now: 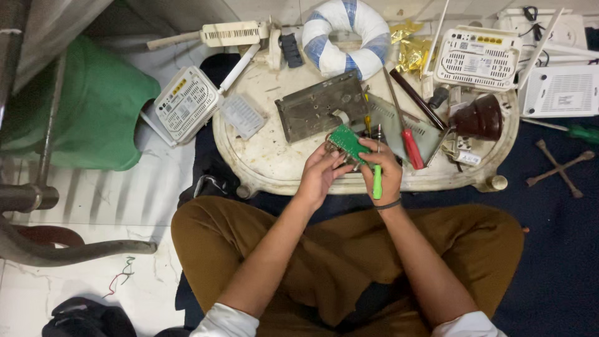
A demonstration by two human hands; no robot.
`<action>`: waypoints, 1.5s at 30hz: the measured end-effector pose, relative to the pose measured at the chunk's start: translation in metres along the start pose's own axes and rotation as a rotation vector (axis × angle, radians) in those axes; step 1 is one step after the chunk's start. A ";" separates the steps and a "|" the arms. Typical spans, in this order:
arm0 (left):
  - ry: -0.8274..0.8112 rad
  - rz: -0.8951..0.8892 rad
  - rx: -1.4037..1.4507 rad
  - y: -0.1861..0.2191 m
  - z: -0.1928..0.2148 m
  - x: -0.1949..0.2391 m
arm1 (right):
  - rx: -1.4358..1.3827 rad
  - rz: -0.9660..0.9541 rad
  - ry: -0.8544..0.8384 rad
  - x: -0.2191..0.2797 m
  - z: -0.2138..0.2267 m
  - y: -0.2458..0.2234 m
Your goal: The person sits on the floor and uses a green-handled screwdriver to unscrew and remove components from a small circuit board. They manipulate the board and its parts, turning it over and adjusting connections.
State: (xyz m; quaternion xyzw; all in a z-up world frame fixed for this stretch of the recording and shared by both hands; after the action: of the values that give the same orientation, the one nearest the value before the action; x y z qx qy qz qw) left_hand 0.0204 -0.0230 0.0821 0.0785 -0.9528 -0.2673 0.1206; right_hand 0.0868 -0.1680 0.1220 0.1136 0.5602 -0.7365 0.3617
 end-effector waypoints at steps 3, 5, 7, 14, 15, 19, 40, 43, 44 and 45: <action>-0.015 -0.026 0.035 -0.005 0.003 -0.001 | 0.017 -0.031 -0.011 -0.002 0.000 -0.002; -0.011 -0.038 0.048 -0.006 0.007 -0.003 | 0.049 -0.006 -0.031 -0.003 0.000 -0.004; 0.003 -0.045 0.047 -0.007 0.008 -0.004 | 0.062 0.007 -0.056 -0.002 0.000 -0.004; 0.051 -0.112 -0.119 -0.006 0.003 -0.003 | -0.160 -0.181 -0.014 0.007 -0.008 0.022; 0.037 -0.135 -0.133 -0.006 0.003 -0.004 | -0.211 -0.232 0.005 0.010 -0.008 0.029; 0.033 -0.233 -0.214 -0.010 0.010 -0.006 | -0.335 -0.382 0.109 0.021 -0.006 0.053; 0.100 -0.253 -0.178 -0.003 0.005 -0.007 | -0.592 -0.606 0.068 0.017 -0.006 0.056; 0.074 -0.263 -0.203 -0.002 0.002 -0.006 | -0.720 -0.689 0.055 0.019 -0.008 0.065; 0.065 -0.269 -0.218 -0.002 0.001 -0.006 | -0.749 -0.710 0.042 0.019 -0.009 0.068; 0.056 -0.274 -0.232 -0.003 0.000 -0.006 | -0.777 -0.733 0.029 0.019 -0.009 0.069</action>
State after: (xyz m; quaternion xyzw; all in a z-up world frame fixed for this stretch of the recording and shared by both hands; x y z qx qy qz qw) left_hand 0.0265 -0.0243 0.0796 0.2004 -0.8923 -0.3870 0.1180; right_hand 0.1166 -0.1754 0.0564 -0.2216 0.7997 -0.5510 0.0885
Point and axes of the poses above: each hand's wrist, its own x-axis away from the middle knuckle, its own z-axis out of the back of the hand, y = z × x, the point moved 4 cm from there along -x, towards the middle knuckle, and after that the axes turned 8 degrees about x, right-handed, at the moved point
